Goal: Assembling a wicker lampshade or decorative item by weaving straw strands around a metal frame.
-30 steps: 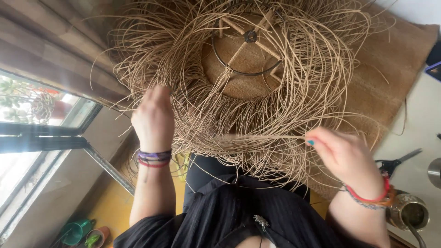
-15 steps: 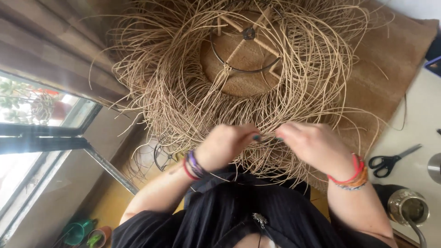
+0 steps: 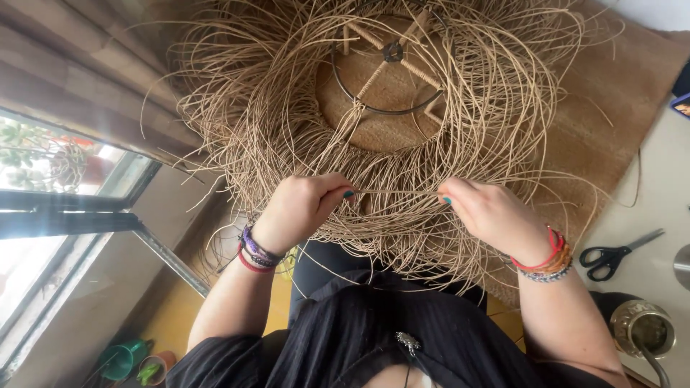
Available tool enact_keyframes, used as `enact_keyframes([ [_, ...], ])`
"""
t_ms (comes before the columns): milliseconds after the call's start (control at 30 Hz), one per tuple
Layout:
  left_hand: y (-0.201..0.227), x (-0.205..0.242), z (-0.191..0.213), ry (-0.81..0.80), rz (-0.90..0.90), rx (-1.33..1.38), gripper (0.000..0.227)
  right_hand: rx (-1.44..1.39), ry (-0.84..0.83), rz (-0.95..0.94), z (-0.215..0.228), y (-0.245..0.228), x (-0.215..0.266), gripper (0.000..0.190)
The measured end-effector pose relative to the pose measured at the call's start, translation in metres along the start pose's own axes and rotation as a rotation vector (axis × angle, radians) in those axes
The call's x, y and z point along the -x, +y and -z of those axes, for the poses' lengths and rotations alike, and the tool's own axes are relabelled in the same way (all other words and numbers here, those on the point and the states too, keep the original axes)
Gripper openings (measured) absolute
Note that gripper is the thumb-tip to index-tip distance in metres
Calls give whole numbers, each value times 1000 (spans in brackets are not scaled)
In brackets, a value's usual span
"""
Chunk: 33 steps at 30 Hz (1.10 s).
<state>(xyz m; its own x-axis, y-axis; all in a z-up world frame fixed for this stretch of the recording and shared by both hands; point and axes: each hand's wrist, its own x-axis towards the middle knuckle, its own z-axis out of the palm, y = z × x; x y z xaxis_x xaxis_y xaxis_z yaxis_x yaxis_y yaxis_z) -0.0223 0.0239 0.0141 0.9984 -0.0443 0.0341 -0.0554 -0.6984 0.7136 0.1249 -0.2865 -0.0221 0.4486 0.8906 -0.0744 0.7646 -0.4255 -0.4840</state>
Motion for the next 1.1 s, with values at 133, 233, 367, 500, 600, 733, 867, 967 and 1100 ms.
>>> enact_keyframes([
  [133, -9, 0, 1, 8, 10, -3, 15, 10, 20, 13, -4, 1, -5, 23],
  [233, -11, 5, 3, -18, 15, 9, 16, -72, 83, 75, 5, -10, -12, 22],
  [367, -7, 10, 4, -36, 55, -66, 15, -180, 117, 71, 9, -8, -19, 25],
  [500, -3, 16, 3, -53, 70, -198, 14, -331, 122, 27, 30, -17, -30, 23],
  [600, 5, 24, 5, -51, 99, -324, 12, -280, 70, 38, 36, -21, -36, 24],
  [733, 7, 27, -2, 19, 129, -429, 11, -339, 157, -14, 32, -25, -50, 23],
  [867, 41, 27, 14, 30, -125, 263, 55, -706, 421, -208, 20, -31, -78, 20],
  [967, 39, 12, -17, 272, -272, 623, 50, -1018, 527, -245, -6, -15, -109, 19],
  [1100, -30, -26, -109, 821, -857, 35, 34, -325, 889, -116, -49, 46, -148, 19],
])
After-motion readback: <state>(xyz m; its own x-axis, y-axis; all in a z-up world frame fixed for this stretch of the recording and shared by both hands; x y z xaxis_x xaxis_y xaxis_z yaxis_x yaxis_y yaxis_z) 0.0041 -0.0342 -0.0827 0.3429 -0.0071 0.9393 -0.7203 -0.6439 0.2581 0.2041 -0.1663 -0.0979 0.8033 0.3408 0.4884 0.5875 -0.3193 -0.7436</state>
